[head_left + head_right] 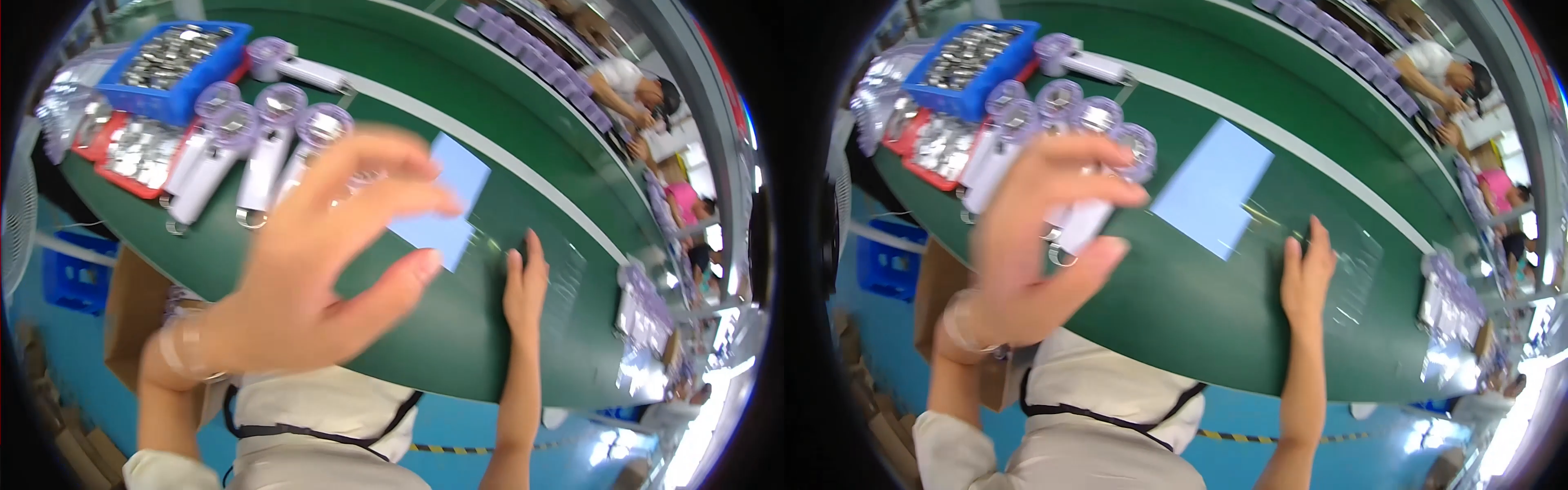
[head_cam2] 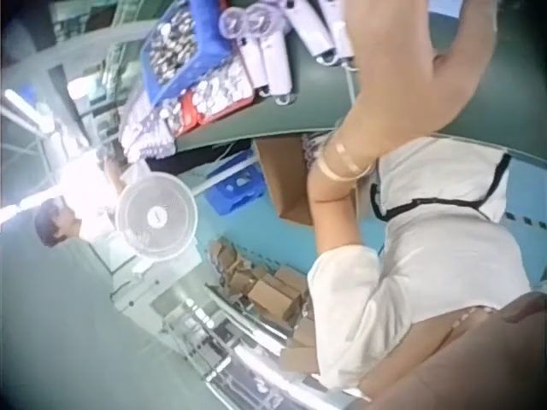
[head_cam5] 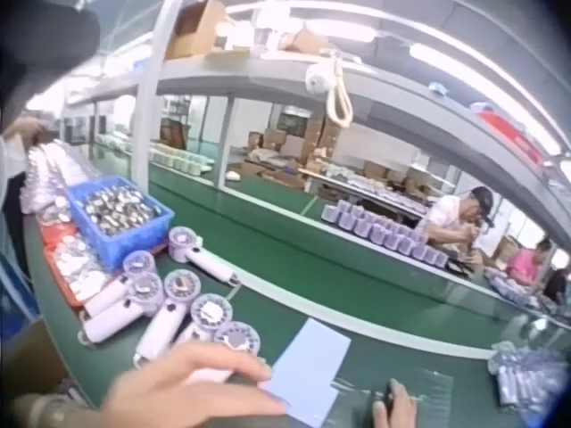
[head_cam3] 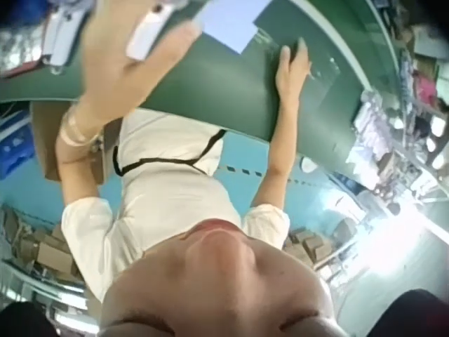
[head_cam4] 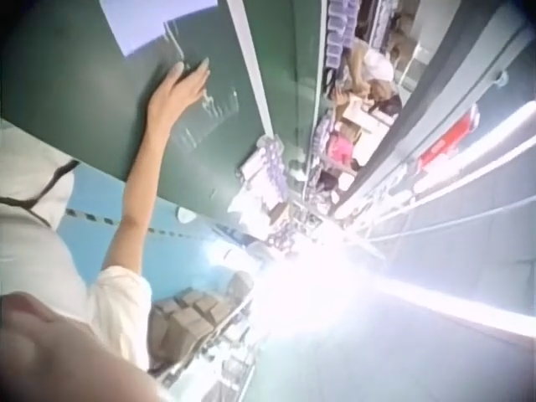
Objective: The person attaches thermal pads and metal plates onto handheld fan heads by hand on an assembly line. The person then rearranges the fans along the conveyor table and tests a fan by pressing its power button.
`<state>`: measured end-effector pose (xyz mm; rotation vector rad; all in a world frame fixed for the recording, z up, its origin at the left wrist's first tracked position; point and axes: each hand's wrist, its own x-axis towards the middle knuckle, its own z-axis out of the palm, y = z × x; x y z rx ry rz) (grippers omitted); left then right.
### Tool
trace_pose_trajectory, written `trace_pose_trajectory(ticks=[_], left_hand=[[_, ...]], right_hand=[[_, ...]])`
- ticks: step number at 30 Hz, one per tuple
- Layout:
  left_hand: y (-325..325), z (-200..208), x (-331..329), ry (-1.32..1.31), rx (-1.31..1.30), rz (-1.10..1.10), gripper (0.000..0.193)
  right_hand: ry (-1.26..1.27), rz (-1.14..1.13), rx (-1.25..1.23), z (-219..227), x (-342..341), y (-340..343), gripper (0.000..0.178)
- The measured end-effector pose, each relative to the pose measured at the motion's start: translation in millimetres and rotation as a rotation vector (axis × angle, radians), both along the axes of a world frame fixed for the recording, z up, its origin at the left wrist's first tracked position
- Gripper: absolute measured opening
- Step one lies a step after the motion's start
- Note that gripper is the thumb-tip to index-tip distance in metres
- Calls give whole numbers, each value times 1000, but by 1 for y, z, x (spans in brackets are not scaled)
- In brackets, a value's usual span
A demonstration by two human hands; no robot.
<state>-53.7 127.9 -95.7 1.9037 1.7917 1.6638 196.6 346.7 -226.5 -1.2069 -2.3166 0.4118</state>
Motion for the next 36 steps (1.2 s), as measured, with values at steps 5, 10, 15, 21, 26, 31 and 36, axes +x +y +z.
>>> trace_pose_trajectory(ticks=[5,10,15,21,26,31,36], left_hand=[[54,17,47,-73,145,-87,28],[1,4,29,-31,141,-182,25],[-30,-2,23,-40,136,-210,23],[-44,3,50,-50,193,-243,22],[-43,14,43,-55,200,-272,22],[-38,26,46,-78,215,-267,22],[-21,39,50,-106,209,-266,24]], right_hand=[[110,45,-51,1,-10,-13,52],[82,58,-112,6,-9,-18,54],[104,64,-112,13,-4,-15,54],[67,71,-103,6,-5,-17,53],[74,47,-112,5,-2,-20,53],[73,40,-115,5,-6,-19,53],[82,42,-117,3,-8,-13,52]])
